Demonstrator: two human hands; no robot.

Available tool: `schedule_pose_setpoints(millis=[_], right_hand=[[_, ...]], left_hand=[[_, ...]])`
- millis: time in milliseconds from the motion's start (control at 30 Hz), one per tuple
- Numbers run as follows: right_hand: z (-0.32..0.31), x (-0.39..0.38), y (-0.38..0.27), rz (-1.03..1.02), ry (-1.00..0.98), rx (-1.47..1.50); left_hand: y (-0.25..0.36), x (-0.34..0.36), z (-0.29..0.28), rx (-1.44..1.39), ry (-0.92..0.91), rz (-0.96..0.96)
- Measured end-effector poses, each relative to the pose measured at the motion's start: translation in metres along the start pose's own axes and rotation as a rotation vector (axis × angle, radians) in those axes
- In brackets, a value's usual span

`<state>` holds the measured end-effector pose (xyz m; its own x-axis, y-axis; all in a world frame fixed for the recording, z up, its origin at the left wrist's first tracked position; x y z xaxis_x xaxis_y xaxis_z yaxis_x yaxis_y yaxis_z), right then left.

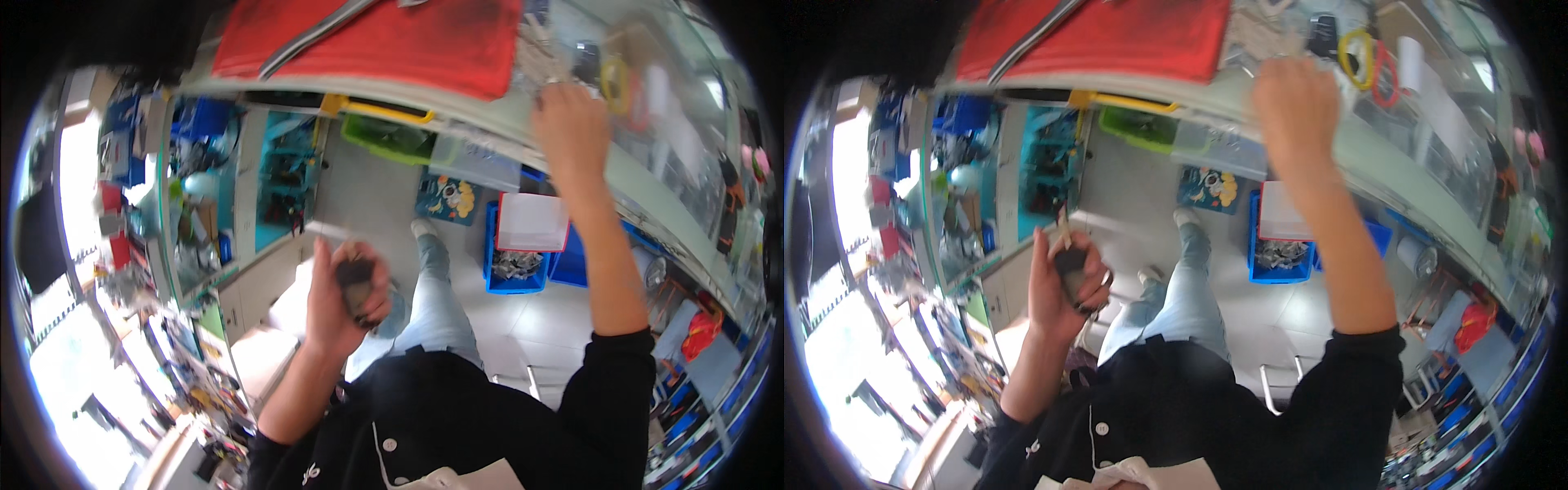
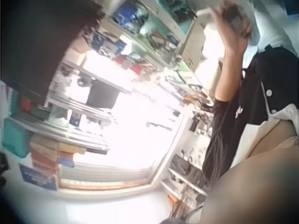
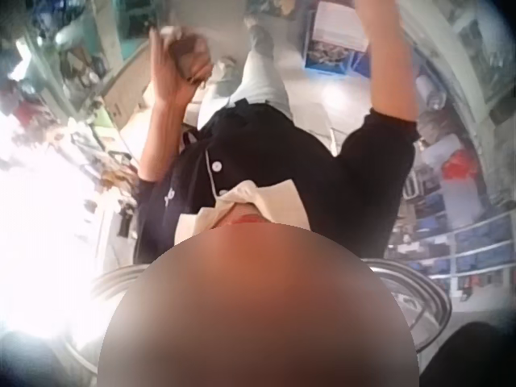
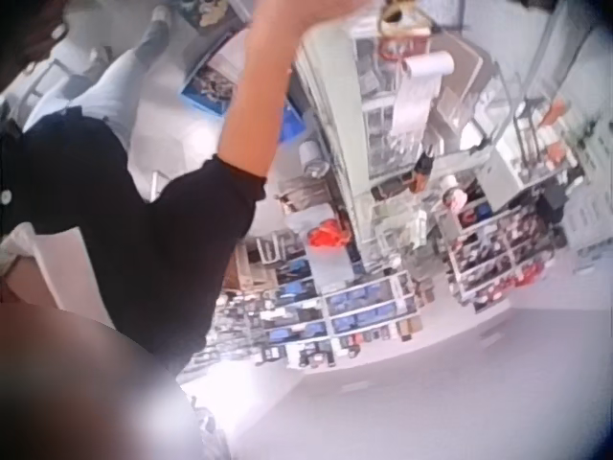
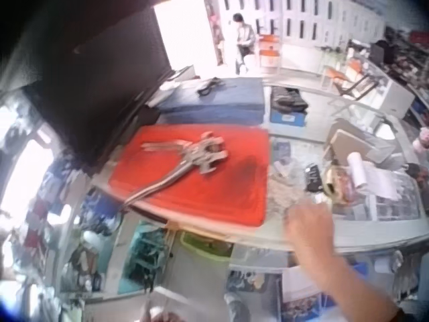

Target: The person retrieves a key and a key blank, then uses a key-cutting machine to duplicate the key. They align the key blank in the machine's vise, adjust the cutting wheel, and operate the machine to cut the key profile.

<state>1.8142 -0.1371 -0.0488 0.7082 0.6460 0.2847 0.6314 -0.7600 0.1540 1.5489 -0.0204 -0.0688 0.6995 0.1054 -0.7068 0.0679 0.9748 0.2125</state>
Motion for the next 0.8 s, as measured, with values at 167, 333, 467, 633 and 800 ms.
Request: schedule_pose_setpoints(millis=[167,333,467,633,800], right_hand=[[-0.016,-0.014,0.011,0.270,-0.299,0.606],[-0.058,-0.087,-0.080,0.532,-0.480,1.969],[-0.083,-0.118,-0.155,0.638,-0.476,2.127],[-0.132,-0.139,-0.223,0.444,-0.624,2.119],[-0.173,-0.187,-0.289,0.182,-0.859,2.070]], left_hand=[[-0.008,0.005,0.029,-0.002,-0.153,-0.005],[-0.007,-0.017,0.037,0.083,-0.265,0.109],[0.005,-0.060,0.017,0.375,-0.218,0.386],[0.012,-0.130,-0.034,0.375,-0.101,0.503],[0.002,-0.213,-0.094,0.205,-0.017,0.687]])
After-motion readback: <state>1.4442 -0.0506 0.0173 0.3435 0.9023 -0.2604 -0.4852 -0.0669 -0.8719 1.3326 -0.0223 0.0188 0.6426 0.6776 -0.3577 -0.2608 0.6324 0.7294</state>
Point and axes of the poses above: each hand's wrist, its own x-axis towards the middle knuckle, its own z-axis out of the palm, y = z × x, the point moved 8 cm from there along x, towards the middle knuckle, and after that the axes turned 7 degrees about -x, right-handed, at the moved point
